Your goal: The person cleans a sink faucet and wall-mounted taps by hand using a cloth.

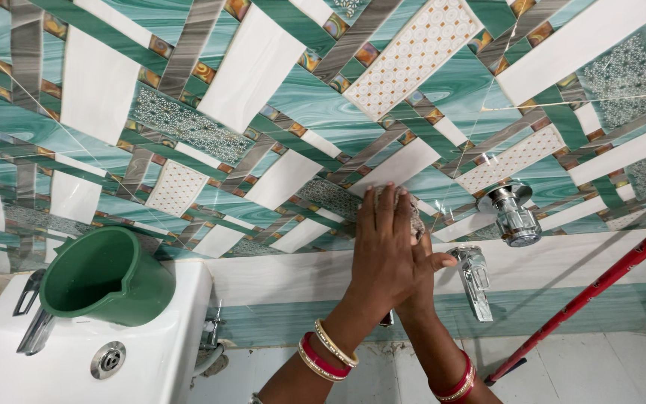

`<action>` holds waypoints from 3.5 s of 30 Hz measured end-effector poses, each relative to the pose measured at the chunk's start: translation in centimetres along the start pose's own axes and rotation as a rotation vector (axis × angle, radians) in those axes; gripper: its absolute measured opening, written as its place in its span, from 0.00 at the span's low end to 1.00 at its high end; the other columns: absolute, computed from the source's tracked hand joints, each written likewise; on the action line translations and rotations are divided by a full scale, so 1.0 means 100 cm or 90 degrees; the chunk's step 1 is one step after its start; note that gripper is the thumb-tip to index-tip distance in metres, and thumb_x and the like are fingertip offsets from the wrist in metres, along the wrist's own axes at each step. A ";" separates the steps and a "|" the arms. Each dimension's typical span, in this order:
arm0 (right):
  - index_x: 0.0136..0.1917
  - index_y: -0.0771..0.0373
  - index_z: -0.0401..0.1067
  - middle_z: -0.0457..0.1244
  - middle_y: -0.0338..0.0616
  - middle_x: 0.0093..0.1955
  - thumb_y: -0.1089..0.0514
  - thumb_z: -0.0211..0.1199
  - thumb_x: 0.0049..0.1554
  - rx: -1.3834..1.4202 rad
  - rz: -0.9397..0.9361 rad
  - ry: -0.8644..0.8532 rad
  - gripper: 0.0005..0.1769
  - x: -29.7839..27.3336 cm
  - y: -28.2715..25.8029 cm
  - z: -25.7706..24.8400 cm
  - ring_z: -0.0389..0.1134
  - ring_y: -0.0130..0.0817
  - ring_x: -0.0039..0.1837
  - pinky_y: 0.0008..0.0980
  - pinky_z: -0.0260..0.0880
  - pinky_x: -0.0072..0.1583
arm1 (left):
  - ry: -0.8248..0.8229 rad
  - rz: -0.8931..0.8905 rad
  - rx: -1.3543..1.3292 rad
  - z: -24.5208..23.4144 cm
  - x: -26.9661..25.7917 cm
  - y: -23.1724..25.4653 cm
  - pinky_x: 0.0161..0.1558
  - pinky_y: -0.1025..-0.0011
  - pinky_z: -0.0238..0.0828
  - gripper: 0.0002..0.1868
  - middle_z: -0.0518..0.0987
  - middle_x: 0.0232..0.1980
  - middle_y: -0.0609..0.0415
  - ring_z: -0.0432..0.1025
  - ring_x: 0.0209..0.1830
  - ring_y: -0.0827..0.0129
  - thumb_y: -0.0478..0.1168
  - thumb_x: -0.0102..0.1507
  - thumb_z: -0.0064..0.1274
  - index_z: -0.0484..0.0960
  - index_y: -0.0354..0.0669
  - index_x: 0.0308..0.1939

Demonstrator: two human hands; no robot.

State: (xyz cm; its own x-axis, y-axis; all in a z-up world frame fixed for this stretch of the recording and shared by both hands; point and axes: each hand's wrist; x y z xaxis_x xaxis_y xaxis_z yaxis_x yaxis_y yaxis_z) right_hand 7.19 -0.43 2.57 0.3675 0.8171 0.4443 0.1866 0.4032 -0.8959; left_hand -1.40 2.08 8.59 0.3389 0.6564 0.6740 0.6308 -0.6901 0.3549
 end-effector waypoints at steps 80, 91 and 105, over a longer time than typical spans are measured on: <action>0.82 0.63 0.52 0.51 0.60 0.81 0.38 0.45 0.72 -0.272 -0.199 0.063 0.36 -0.054 -0.016 -0.024 0.53 0.53 0.81 0.45 0.54 0.78 | 0.140 -0.064 -0.552 0.006 -0.081 0.032 0.83 0.42 0.45 0.50 0.39 0.87 0.32 0.39 0.89 0.37 0.72 0.73 0.32 0.42 0.39 0.84; 0.75 0.64 0.62 0.53 0.57 0.78 0.61 0.57 0.57 -0.530 -0.304 -0.091 0.32 -0.024 -0.062 -0.011 0.50 0.58 0.80 0.51 0.52 0.78 | 0.222 -0.322 -1.025 0.029 -0.078 0.034 0.77 0.50 0.46 0.53 0.45 0.83 0.33 0.46 0.82 0.40 0.67 0.66 0.38 0.31 0.45 0.82; 0.82 0.65 0.50 0.62 0.53 0.68 0.48 0.43 0.69 0.113 0.068 -0.003 0.33 -0.053 0.042 -0.032 0.65 0.42 0.65 0.40 0.67 0.65 | 0.105 -0.071 -0.347 0.008 -0.080 0.039 0.84 0.41 0.38 0.48 0.42 0.86 0.29 0.38 0.89 0.34 0.68 0.73 0.31 0.46 0.32 0.83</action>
State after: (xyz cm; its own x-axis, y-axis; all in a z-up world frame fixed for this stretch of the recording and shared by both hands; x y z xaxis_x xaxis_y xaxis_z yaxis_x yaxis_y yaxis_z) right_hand 8.90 -4.40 -3.50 0.3724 0.8609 0.3465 -0.0166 0.3795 -0.9250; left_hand -1.06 -5.64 4.05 0.1499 0.7078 0.6904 0.1913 -0.7058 0.6821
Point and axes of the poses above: each hand's wrist, its own x-axis towards the middle knuckle, its own z-axis out of the palm, y = z × x
